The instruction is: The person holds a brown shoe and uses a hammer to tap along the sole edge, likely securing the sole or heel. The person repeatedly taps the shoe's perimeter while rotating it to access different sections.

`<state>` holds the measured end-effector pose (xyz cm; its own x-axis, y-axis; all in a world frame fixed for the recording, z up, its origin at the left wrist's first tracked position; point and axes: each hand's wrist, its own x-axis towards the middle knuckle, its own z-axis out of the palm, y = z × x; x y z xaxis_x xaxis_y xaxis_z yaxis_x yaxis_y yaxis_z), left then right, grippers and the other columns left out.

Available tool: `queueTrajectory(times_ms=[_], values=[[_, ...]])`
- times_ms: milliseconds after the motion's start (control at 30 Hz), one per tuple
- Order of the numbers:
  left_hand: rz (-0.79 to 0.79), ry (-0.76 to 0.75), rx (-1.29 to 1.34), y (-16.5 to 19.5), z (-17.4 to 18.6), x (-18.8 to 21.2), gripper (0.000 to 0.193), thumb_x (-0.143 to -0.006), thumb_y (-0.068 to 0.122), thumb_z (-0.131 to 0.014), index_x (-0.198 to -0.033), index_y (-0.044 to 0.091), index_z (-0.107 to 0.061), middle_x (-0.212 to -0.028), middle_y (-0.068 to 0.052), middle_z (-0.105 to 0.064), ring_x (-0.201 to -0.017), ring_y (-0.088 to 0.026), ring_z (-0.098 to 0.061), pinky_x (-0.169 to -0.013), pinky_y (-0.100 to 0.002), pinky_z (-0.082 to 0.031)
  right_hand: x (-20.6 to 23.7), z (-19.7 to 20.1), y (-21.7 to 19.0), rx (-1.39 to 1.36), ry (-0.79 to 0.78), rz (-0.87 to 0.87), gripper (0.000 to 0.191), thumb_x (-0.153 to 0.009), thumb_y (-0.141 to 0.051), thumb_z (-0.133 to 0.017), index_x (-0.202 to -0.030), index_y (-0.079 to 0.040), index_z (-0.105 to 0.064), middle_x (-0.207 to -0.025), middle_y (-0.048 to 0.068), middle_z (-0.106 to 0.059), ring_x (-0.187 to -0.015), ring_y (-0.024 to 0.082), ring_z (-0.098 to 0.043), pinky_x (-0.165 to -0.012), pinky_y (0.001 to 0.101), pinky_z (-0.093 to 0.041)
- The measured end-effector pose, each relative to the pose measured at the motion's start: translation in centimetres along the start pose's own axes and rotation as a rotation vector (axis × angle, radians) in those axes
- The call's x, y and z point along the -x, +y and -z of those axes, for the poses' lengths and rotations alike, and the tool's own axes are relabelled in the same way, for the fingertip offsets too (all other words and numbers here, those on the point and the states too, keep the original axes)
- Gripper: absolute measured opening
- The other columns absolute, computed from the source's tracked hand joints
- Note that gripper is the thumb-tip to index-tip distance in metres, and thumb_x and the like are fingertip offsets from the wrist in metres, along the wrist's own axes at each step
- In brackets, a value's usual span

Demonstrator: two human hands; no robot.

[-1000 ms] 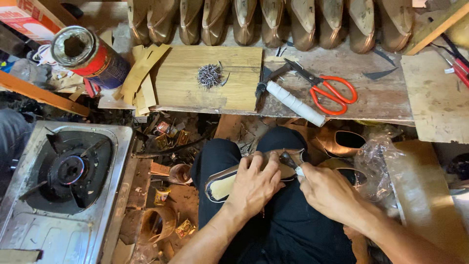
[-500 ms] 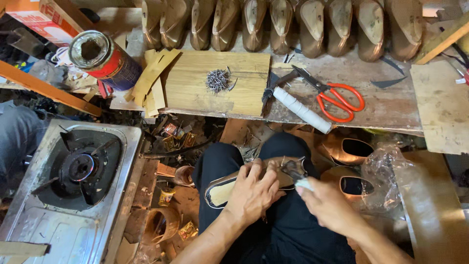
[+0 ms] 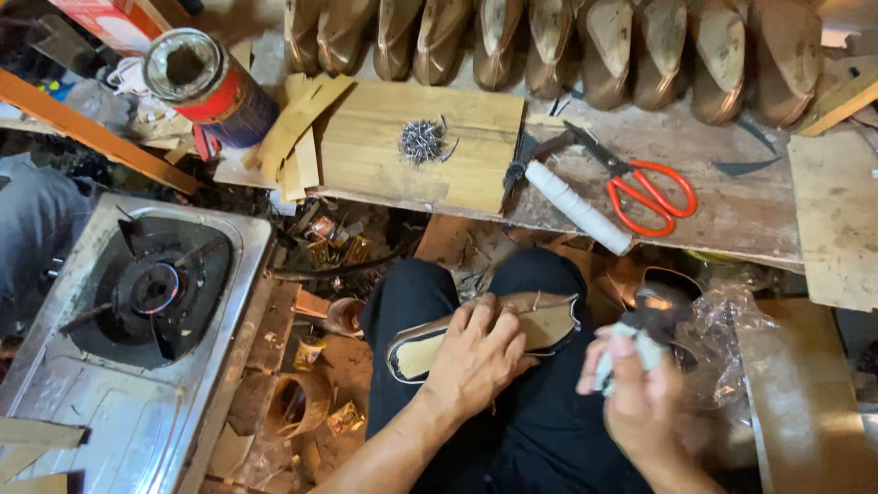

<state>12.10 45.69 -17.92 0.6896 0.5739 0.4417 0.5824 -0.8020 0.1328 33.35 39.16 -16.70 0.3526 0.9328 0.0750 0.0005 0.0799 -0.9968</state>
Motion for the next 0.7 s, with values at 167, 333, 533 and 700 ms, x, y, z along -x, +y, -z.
queueTrajectory(times_ms=[167,333,533,700], values=[[0.005,0.022,0.031,-0.1,-0.1,-0.3,0.041,-0.088,0.041,-0.071,-0.106,0.004,-0.07,-0.115,-0.013,-0.058,-0.125,-0.04,-0.052,-0.104,-0.051,-0.043,-0.9,0.2,0.3,0.408,-0.377,-0.491,0.033,-0.098,-0.028,-0.056,-0.094,0.004,-0.066,-0.062,0.009,-0.06,-0.042,0.016,-0.056,-0.041,0.0306,-0.046],[0.013,0.011,0.004,0.0,0.0,-0.5,0.04,-0.089,0.041,-0.07,-0.106,0.005,-0.07,-0.115,-0.013,-0.058,-0.125,-0.04,-0.051,-0.105,-0.05,-0.043,-1.0,-0.4,0.3,0.201,-0.205,-0.186,0.031,-0.105,-0.028,-0.051,-0.101,0.001,-0.062,-0.069,0.005,-0.063,-0.05,0.012,-0.061,-0.048,0.0271,-0.051],[0.022,0.018,0.009,0.5,0.2,-0.3,0.039,-0.089,0.039,-0.07,-0.106,0.003,-0.068,-0.114,-0.013,-0.058,-0.125,-0.04,-0.052,-0.108,-0.05,-0.043,-0.9,-0.3,-1.0,0.317,-0.262,-0.295,0.027,-0.096,-0.022,-0.053,-0.101,-0.002,-0.07,-0.063,0.006,-0.064,-0.043,0.015,-0.058,-0.041,0.0301,-0.047],[0.02,0.07,0.006,1.1,0.3,0.1,0.035,-0.09,0.035,-0.071,-0.107,0.005,-0.068,-0.115,-0.013,-0.058,-0.126,-0.039,-0.052,-0.108,-0.049,-0.042,-0.6,-0.4,-1.5,0.625,-0.481,-0.408,0.026,-0.093,-0.024,-0.057,-0.097,-0.001,-0.07,-0.06,0.006,-0.064,-0.043,0.014,-0.061,-0.043,0.0292,-0.051]])
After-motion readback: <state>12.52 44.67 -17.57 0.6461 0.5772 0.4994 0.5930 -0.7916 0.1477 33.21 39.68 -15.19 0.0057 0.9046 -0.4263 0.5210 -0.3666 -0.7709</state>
